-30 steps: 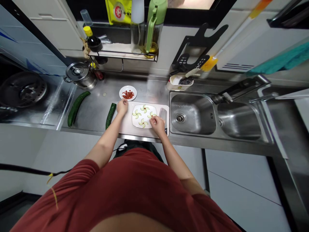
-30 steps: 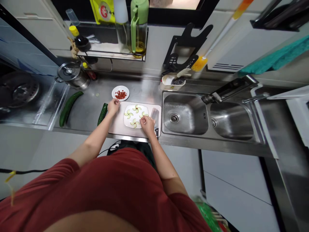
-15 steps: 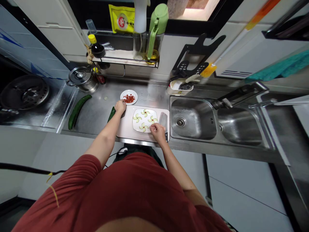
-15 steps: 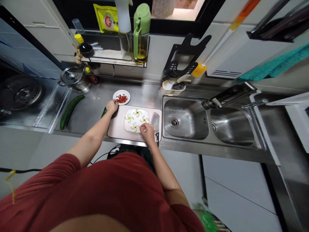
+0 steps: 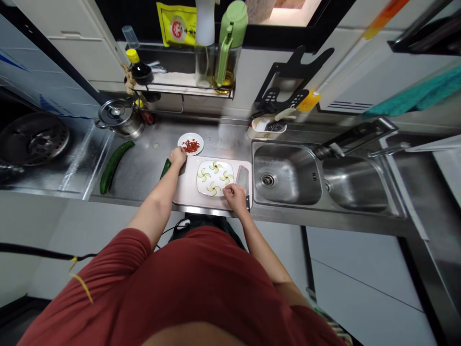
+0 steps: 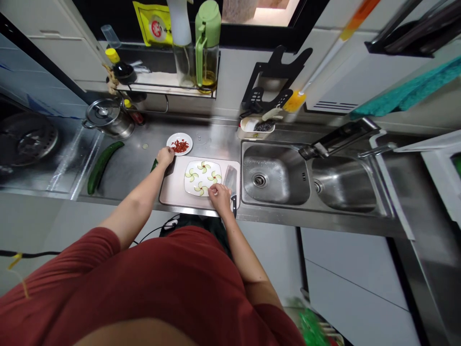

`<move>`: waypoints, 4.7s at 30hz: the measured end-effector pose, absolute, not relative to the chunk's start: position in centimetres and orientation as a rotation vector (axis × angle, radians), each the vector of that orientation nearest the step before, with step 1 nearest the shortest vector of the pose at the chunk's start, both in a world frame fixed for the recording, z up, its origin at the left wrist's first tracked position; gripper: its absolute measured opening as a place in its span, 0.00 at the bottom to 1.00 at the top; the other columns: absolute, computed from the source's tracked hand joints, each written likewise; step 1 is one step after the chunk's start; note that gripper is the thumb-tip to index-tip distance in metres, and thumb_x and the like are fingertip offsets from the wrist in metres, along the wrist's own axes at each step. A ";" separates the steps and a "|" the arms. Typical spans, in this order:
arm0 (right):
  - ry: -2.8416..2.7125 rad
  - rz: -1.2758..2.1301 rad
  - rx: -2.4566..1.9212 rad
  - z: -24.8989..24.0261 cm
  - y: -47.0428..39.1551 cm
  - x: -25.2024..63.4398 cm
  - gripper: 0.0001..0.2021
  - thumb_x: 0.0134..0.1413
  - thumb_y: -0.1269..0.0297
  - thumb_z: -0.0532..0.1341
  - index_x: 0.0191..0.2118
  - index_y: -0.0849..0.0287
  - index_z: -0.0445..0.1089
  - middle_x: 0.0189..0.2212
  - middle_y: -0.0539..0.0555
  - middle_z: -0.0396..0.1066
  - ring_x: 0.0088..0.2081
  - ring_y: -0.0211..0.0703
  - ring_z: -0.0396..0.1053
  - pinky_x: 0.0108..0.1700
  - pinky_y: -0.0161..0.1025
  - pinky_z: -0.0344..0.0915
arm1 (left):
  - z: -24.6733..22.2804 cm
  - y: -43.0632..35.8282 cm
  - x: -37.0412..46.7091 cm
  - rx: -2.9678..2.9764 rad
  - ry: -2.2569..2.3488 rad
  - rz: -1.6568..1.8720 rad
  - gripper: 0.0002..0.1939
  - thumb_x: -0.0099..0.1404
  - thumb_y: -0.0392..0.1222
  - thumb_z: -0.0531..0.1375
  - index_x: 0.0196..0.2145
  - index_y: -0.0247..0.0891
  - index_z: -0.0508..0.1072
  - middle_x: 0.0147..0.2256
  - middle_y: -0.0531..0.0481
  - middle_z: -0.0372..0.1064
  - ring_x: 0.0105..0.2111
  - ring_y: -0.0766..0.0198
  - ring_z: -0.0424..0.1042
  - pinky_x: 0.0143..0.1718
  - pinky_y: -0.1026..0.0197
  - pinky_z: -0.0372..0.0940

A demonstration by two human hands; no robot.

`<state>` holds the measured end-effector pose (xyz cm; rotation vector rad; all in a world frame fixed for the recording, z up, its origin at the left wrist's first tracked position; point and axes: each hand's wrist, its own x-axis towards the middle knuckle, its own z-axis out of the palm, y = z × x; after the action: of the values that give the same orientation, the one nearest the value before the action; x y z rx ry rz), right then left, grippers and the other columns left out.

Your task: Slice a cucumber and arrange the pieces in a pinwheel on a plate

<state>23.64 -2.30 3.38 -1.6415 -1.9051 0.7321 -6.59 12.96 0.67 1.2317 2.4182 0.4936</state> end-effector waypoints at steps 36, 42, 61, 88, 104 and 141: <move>-1.830 0.707 -1.267 12.2 5.8 19.6 0.08 0.59 0.61 0.57 0.33 0.57 0.70 0.30 0.50 0.68 0.34 0.41 0.63 0.41 0.38 0.59 | 9.9 5.9 2.6 1.468 1.394 1.291 0.13 0.59 0.49 0.63 0.36 0.37 0.74 0.36 0.49 0.73 0.35 0.66 0.71 0.38 0.64 0.64; -1.815 0.760 -1.204 12.4 5.8 19.2 0.09 0.60 0.60 0.56 0.34 0.57 0.70 0.31 0.50 0.67 0.33 0.40 0.62 0.38 0.37 0.60 | 10.6 5.3 3.0 1.512 1.374 1.311 0.12 0.59 0.48 0.63 0.35 0.37 0.74 0.35 0.50 0.73 0.31 0.68 0.69 0.34 0.65 0.63; -1.814 0.786 -1.125 12.2 5.7 18.8 0.08 0.57 0.61 0.57 0.30 0.57 0.68 0.29 0.49 0.66 0.33 0.40 0.62 0.39 0.38 0.59 | 10.4 4.5 2.6 1.550 1.329 1.312 0.10 0.59 0.46 0.64 0.34 0.37 0.75 0.33 0.51 0.73 0.30 0.68 0.67 0.33 0.65 0.61; -2.028 0.917 -1.473 2.8 5.7 16.5 0.08 0.57 0.63 0.55 0.36 0.57 0.70 0.28 0.50 0.70 0.32 0.41 0.66 0.34 0.34 0.56 | 1.1 3.9 -1.9 1.523 1.821 0.942 0.10 0.58 0.41 0.61 0.38 0.39 0.76 0.32 0.52 0.72 0.28 0.67 0.65 0.33 0.64 0.60; -2.300 0.837 -1.693 -0.4 5.8 14.7 0.11 0.62 0.63 0.52 0.40 0.58 0.71 0.35 0.54 0.75 0.37 0.43 0.70 0.36 0.35 0.56 | -0.3 3.3 -0.8 1.639 2.016 0.685 0.07 0.59 0.43 0.61 0.36 0.42 0.75 0.36 0.49 0.68 0.38 0.61 0.67 0.41 0.60 0.61; -2.300 0.715 -1.828 0.0 5.6 14.2 0.09 0.61 0.63 0.54 0.41 0.56 0.70 0.37 0.56 0.74 0.42 0.48 0.69 0.45 0.40 0.56 | -0.8 3.9 0.1 1.655 2.043 0.520 0.07 0.57 0.44 0.64 0.35 0.43 0.75 0.37 0.47 0.64 0.40 0.58 0.67 0.42 0.59 0.61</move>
<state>14.20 5.56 -0.03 -1.8275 -2.2997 0.7150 0.08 3.85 -0.77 1.6551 2.0426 0.5197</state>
